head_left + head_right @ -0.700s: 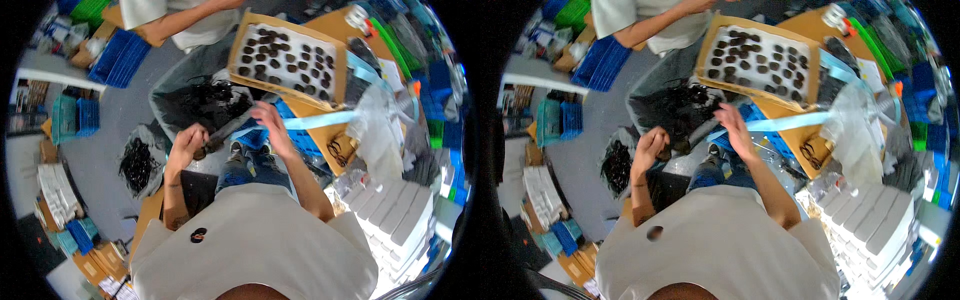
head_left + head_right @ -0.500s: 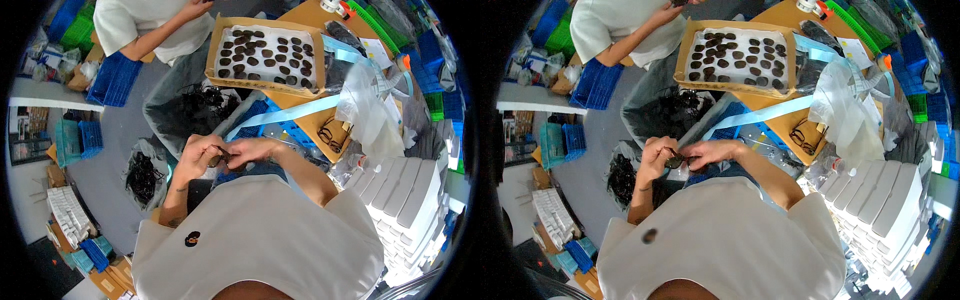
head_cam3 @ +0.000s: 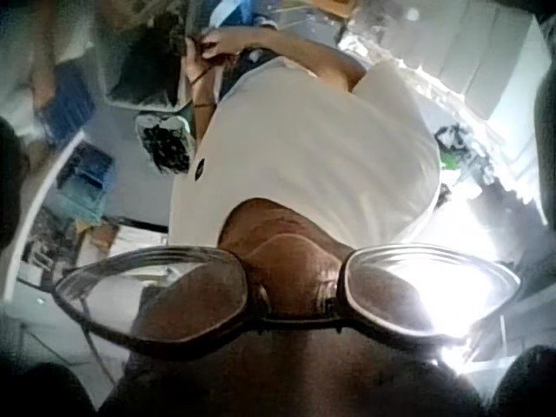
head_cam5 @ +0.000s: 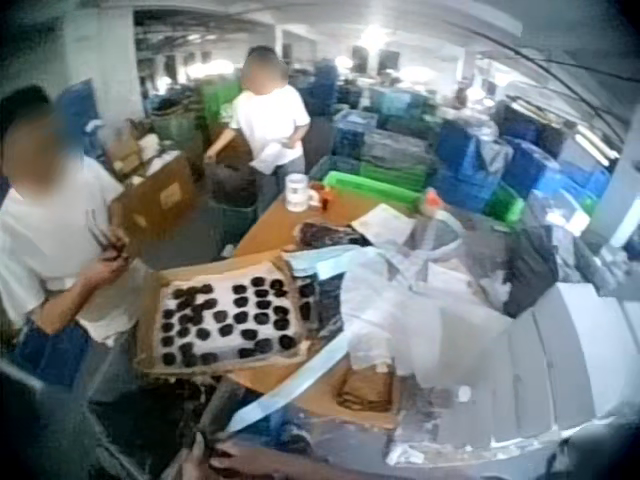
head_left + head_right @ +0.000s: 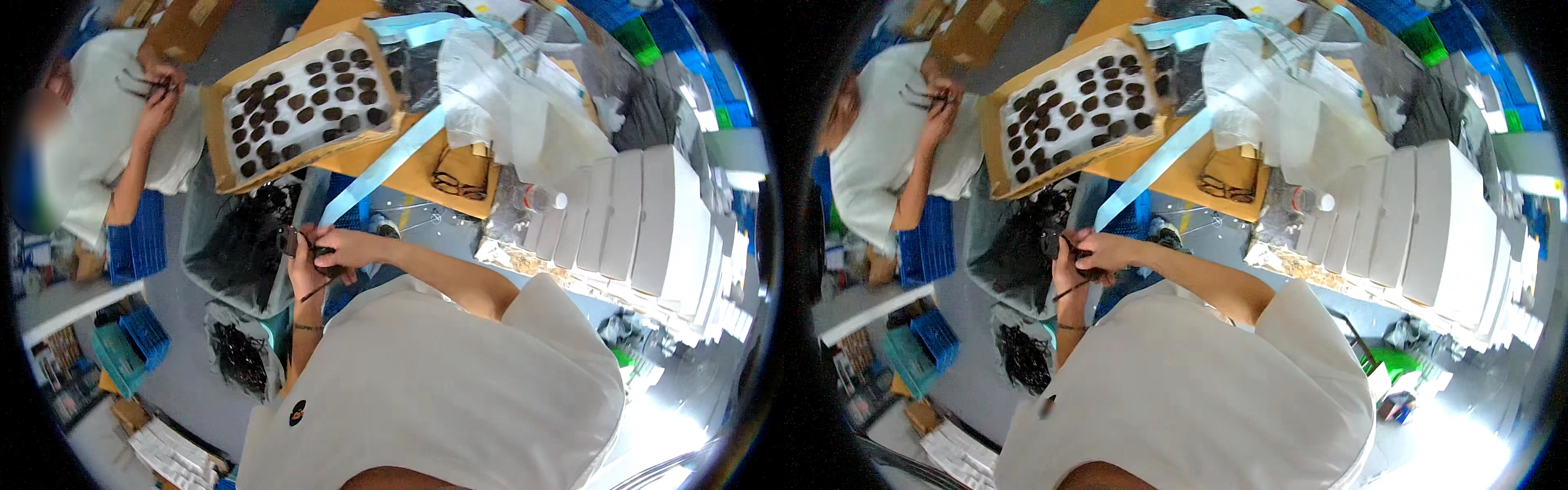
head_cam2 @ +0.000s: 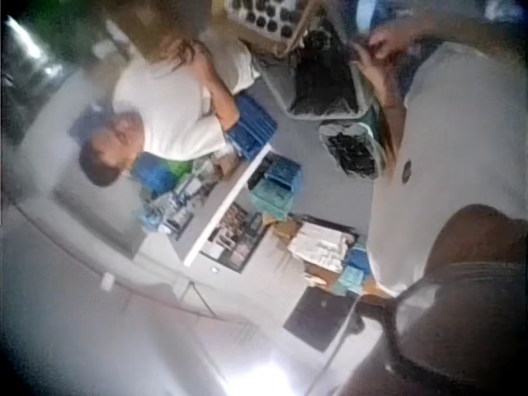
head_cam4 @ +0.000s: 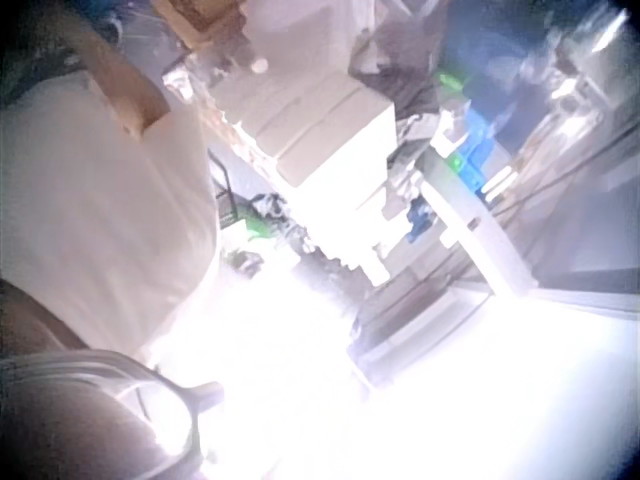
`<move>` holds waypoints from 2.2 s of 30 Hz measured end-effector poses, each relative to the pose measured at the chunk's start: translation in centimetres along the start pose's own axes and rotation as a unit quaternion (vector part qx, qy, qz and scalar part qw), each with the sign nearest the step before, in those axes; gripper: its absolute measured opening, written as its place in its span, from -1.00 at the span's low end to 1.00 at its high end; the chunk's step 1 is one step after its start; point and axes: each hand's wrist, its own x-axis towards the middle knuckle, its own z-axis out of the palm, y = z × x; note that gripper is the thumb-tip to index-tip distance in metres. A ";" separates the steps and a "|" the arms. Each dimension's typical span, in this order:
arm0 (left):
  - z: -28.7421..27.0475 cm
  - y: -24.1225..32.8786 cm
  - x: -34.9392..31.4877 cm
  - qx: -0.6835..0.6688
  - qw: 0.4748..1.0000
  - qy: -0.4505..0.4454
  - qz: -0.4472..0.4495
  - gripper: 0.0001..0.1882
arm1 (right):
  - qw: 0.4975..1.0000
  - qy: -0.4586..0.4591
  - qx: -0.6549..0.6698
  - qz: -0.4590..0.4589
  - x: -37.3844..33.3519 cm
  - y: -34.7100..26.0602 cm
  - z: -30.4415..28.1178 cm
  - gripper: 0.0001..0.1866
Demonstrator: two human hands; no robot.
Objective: The person assembles eyeglasses by picking up frames and lenses from a tray and bin, then fitting the lenses into the frames. The person places the assembled glasses into a bin and repeats the process with additional frames and lenses.
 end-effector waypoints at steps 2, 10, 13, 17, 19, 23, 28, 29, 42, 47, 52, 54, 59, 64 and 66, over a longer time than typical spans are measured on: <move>0.2 -0.9 0.9 -0.099 0.993 0.050 -0.030 -0.71 | 0.969 0.088 -0.232 -0.008 -1.2 -0.3 -1.6 -0.70; 5.0 3.8 2.1 -0.146 0.982 -0.062 -0.104 -0.79 | 0.525 0.748 -0.389 0.118 -14.9 -4.0 -21.9 -0.44; 8.3 5.5 3.0 -0.287 0.894 -0.286 -0.191 -0.74 | 0.397 0.762 -0.406 0.310 -16.0 -0.6 -25.6 -0.38; 20.7 11.3 2.2 -0.234 0.768 -0.586 -0.112 -0.84 | 0.386 0.768 -0.369 0.353 -16.7 3.2 -27.6 -0.54; 26.4 13.6 1.4 -0.245 0.654 -0.711 -0.088 -0.83 | 0.576 0.700 -0.258 0.334 -20.3 1.4 -27.2 -0.60; 31.3 17.4 -2.3 -0.243 0.562 -0.791 -0.022 -0.82 | 0.479 0.734 -0.402 0.266 -24.0 -5.2 -26.2 -0.70; 31.9 18.6 -4.9 -0.232 0.530 -0.816 0.001 -0.80 | 0.320 0.821 -0.430 0.196 -31.7 -17.6 -19.3 -0.74; 31.9 18.9 -5.5 -0.230 0.525 -0.819 0.005 -0.80 | 0.305 0.826 -0.443 0.168 -33.6 -19.3 -18.2 -0.73; 24.6 20.7 -4.0 -0.213 0.671 -0.692 0.160 -0.76 | 0.301 0.783 -0.486 -0.245 -29.7 -31.2 -0.9 -0.79; 20.6 20.8 -1.4 -0.149 0.852 -0.442 0.238 -0.73 | 0.476 0.616 -0.554 -0.295 -21.2 -30.6 2.7 -0.88; 16.6 20.7 -2.2 0.018 0.915 -0.290 0.279 -0.71 | 0.657 0.426 -0.571 -0.245 -13.1 -22.3 2.1 -0.89; 11.7 17.4 0.5 0.053 0.931 -0.073 0.353 -0.78 | 0.763 0.350 -0.468 -0.275 -10.1 -18.2 5.1 -0.87; -3.2 10.7 2.6 0.265 0.950 -0.114 0.119 -0.33 | 0.887 0.359 -0.215 -0.194 -8.0 -9.0 9.3 -0.79; -7.0 6.3 2.1 0.389 0.895 -0.213 0.053 -0.26 | 0.904 0.381 -0.089 -0.171 -7.4 0.5 12.5 -0.76; -5.6 6.3 1.4 0.361 0.902 -0.191 -0.141 -0.23 | 0.896 0.389 -0.121 -0.174 -8.2 2.2 12.7 -0.71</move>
